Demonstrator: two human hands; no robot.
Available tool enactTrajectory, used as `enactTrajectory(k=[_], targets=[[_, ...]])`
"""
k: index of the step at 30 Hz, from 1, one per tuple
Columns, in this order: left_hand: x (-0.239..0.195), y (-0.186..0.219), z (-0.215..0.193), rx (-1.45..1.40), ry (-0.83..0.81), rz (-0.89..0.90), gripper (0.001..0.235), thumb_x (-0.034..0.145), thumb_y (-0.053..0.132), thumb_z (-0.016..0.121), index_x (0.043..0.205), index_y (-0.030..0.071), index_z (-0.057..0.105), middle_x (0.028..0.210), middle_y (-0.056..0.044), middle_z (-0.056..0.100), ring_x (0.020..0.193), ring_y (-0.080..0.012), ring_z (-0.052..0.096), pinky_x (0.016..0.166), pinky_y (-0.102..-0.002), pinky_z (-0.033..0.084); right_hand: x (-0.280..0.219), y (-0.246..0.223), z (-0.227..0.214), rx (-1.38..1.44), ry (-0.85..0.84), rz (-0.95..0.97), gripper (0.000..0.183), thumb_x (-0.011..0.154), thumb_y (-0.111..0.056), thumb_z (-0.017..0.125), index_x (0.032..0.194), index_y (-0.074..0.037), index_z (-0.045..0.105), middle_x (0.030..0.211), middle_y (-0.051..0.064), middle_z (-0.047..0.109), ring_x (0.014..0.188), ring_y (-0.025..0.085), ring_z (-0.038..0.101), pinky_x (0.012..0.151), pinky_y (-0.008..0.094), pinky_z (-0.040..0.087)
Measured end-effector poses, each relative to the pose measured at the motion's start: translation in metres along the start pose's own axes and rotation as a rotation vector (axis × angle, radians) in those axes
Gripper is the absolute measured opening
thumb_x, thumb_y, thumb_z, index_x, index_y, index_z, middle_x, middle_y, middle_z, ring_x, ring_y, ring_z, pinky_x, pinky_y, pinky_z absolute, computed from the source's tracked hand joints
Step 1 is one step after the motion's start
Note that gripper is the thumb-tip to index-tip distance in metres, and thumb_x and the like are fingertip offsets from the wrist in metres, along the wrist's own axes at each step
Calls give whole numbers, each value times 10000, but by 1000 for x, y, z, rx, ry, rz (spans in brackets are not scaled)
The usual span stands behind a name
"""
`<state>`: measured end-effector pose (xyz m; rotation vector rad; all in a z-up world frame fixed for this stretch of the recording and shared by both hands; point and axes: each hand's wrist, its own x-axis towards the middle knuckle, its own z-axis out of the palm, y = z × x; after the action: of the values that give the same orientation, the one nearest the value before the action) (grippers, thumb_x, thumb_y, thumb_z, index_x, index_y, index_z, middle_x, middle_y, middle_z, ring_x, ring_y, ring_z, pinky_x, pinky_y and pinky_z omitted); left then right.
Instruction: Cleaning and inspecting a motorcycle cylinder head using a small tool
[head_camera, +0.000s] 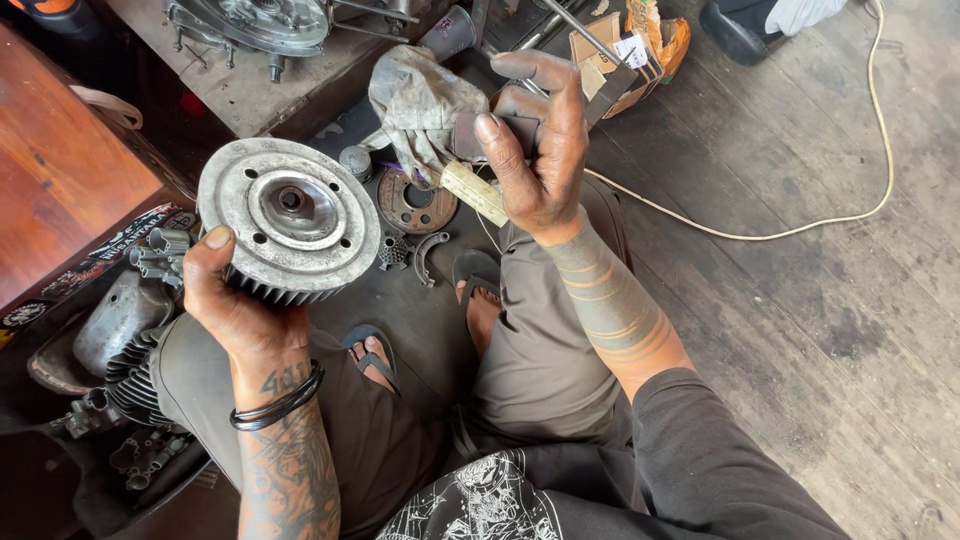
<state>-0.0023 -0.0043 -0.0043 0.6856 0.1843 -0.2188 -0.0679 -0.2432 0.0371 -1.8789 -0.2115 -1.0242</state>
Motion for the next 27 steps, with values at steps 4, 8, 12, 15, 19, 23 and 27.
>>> enactTrajectory(k=[4,8,12,15,19,23,27], targets=[[2,-2,-3,-14,-29,21,336,737,258,640,966,27,723,924,-81,721,871,-220,659,827,-317,527,0,-1,0,-6,-6,-13,318,1058,-205,548,1298,-26,441,697,54,451,560,107,373,617,252,261],[1,-3,-4,-15,-62,17,321,747,260,648,964,31,704,909,-78,704,855,-228,652,812,-335,531,1,-3,1,-2,-8,-33,301,1069,-199,538,1294,-26,437,674,57,458,580,124,380,660,268,306],[3,-6,-3,-30,-42,6,325,751,240,635,976,18,710,922,-86,710,869,-228,649,816,-329,522,1,-4,0,-1,-11,-35,305,1064,-186,537,1294,-15,435,665,54,420,583,127,365,664,267,311],[5,-9,-3,-44,-78,17,359,762,246,628,1019,6,701,954,-102,716,896,-233,655,853,-336,526,2,-5,-1,-2,-30,-57,301,1083,-207,527,1298,-19,433,668,46,426,599,128,370,685,277,331],[10,-17,-9,-56,-79,35,375,745,239,650,1031,1,699,957,-111,722,878,-230,652,848,-324,521,0,-5,-3,-77,2,-56,342,1068,-233,549,1291,8,455,900,104,541,641,126,459,701,265,364],[18,-25,-16,-107,-39,10,356,740,220,675,1020,3,708,959,-118,736,860,-236,668,822,-327,534,1,4,-7,-89,43,-73,320,1041,-147,543,1284,44,460,1224,166,498,617,115,390,623,281,326],[20,-22,-12,-127,-90,55,402,779,243,646,1092,-4,697,1027,-120,737,924,-232,676,877,-329,531,8,10,-35,-98,195,-221,343,981,-215,636,1240,-21,524,1120,130,574,1036,259,559,986,406,482]])
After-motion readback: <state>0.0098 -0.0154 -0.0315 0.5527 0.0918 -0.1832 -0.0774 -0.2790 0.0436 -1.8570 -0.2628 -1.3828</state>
